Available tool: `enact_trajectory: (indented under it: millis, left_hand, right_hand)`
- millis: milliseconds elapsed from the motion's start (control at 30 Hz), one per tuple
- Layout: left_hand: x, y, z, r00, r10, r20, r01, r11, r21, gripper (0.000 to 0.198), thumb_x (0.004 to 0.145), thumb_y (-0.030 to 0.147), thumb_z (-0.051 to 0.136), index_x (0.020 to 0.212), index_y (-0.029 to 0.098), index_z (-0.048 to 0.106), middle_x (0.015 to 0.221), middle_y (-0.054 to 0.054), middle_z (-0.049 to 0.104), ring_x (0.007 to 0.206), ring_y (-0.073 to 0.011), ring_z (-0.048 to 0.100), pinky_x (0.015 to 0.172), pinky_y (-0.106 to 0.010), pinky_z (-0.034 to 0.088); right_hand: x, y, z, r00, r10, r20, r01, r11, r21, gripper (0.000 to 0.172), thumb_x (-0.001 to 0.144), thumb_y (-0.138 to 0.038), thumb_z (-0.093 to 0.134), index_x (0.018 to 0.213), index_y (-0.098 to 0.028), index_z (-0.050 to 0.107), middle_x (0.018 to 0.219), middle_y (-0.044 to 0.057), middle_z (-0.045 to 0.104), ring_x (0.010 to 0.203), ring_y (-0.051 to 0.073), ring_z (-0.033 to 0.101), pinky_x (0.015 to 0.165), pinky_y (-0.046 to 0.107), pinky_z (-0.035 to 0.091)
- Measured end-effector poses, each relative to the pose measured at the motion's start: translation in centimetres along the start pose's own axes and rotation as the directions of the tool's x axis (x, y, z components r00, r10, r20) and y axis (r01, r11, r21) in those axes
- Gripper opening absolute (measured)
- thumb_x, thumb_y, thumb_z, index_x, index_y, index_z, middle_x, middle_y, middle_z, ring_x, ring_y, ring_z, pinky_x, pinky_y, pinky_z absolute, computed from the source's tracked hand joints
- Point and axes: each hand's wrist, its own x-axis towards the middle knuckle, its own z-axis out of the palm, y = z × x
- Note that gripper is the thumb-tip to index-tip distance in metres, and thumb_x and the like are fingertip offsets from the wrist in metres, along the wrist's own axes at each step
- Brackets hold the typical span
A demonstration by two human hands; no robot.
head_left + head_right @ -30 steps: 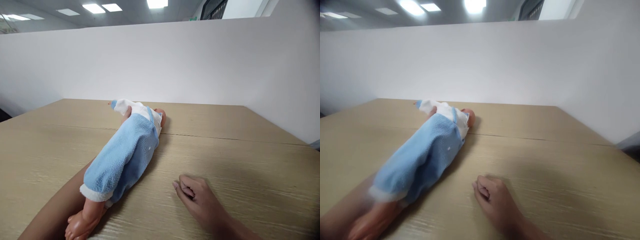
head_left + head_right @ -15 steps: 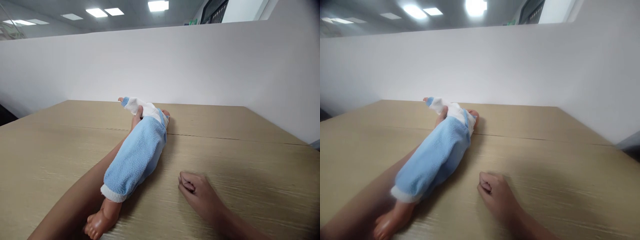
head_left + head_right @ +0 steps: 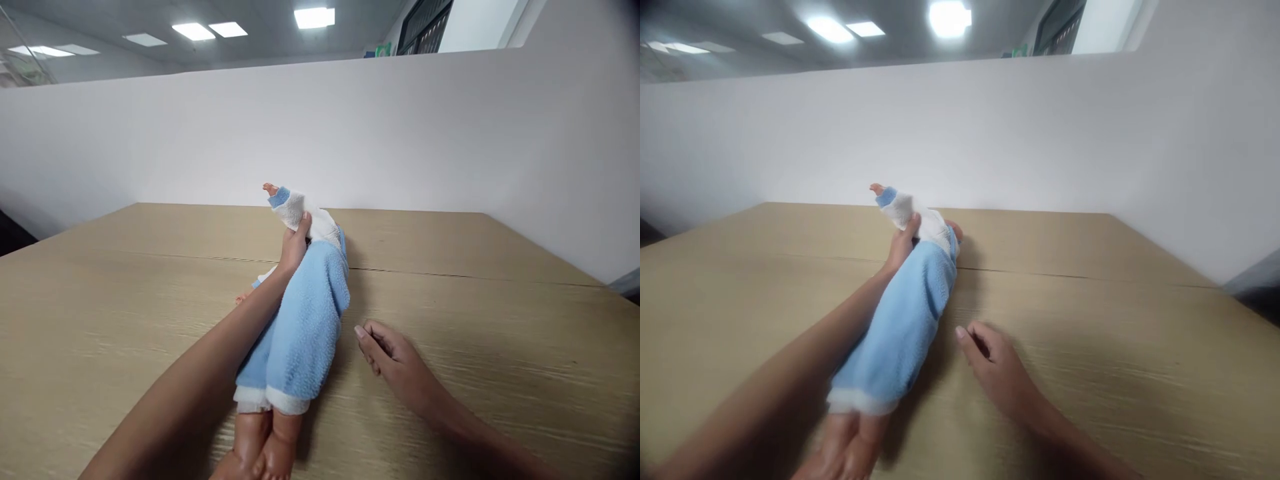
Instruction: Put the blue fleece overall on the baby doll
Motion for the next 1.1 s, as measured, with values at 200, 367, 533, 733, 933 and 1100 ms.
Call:
enact_trajectory:
  millis: [200, 367, 533, 733, 933, 1100]
  left_hand:
    - [-0.7, -1.2, 1.7, 0.995, 0.058, 0.084, -0.069, 0.989, 0.133, 0.051, 0.093, 0.053, 0.076, 0.123, 0.013, 0.069, 0.135, -0.017, 0.075, 0.138, -0.0371, 0.064, 0.118, -0.045, 0.049]
    - [-1.8, -1.6, 3.3, 0.979, 0.092, 0.179, -0.152, 0.921, 0.358, 0.04, 0.104, 0.043, 0.063, 0.131, 0.014, 0.067, 0.143, -0.014, 0.072, 0.138, -0.0343, 0.062, 0.12, -0.045, 0.045]
    - [-2.5, -2.6, 4.6, 0.872, 0.129, 0.472, -0.382, 0.783, 0.491, 0.039, 0.102, 0.034, 0.063, 0.135, 0.013, 0.063, 0.144, -0.017, 0.07, 0.137, -0.0328, 0.063, 0.119, -0.043, 0.046]
    - [-3.3, -2.8, 5.0, 0.571, -0.102, 0.815, -0.638, 0.569, 0.518, 0.046, 0.096, 0.032, 0.073, 0.138, 0.013, 0.065, 0.144, -0.019, 0.07, 0.136, -0.0358, 0.063, 0.12, -0.049, 0.046]
    - [-4.4, -0.6, 1.6, 0.705, 0.104, 0.701, -0.67, 0.42, 0.612, 0.028, 0.106, 0.04, 0.06, 0.125, 0.023, 0.071, 0.145, -0.013, 0.069, 0.141, -0.0294, 0.057, 0.127, -0.045, 0.036]
    - [-4.0, 2.7, -5.7, 0.982, 0.013, 0.188, -0.182, 0.328, 0.927, 0.025, 0.099, 0.044, 0.066, 0.099, 0.02, 0.069, 0.113, -0.017, 0.075, 0.124, -0.0428, 0.062, 0.117, -0.057, 0.039]
  right_hand:
    - [1.2, 0.5, -1.1, 1.0, 0.023, -0.006, -0.021, 0.97, 0.244, 0.048, 0.103, -0.068, 0.057, 0.087, -0.023, 0.06, 0.083, 0.0, 0.062, 0.082, 0.021, 0.063, 0.082, 0.035, 0.051]
    - [2.4, -0.1, -2.4, 0.982, 0.187, -0.01, -0.146, 0.8, 0.582, 0.047, 0.083, -0.06, 0.084, 0.107, -0.025, 0.064, 0.112, 0.006, 0.074, 0.104, 0.026, 0.07, 0.089, 0.037, 0.057]
    - [3.6, -0.2, -6.0, 0.936, 0.301, 0.181, -0.33, 0.58, 0.745, 0.048, 0.107, -0.059, 0.042, 0.137, -0.027, 0.061, 0.132, 0.011, 0.075, 0.107, 0.027, 0.075, 0.087, 0.039, 0.06]
    - [4.1, -0.1, -9.8, 0.886, 0.351, 0.302, -0.432, 0.393, 0.812, 0.081, 0.102, -0.081, 0.028, 0.142, -0.02, 0.062, 0.126, 0.017, 0.079, 0.106, 0.03, 0.079, 0.098, 0.047, 0.059]
    - [3.7, -1.2, -9.5, 0.87, 0.48, 0.112, -0.374, 0.494, 0.785, 0.031, 0.112, -0.04, 0.05, 0.123, -0.023, 0.073, 0.106, 0.007, 0.086, 0.083, 0.023, 0.08, 0.078, 0.036, 0.067]
    - [3.5, -1.2, -9.0, 0.877, 0.48, -0.015, -0.371, 0.697, 0.614, 0.021, 0.106, -0.032, 0.064, 0.097, -0.018, 0.077, 0.078, 0.007, 0.081, 0.057, 0.017, 0.07, 0.054, 0.024, 0.061]
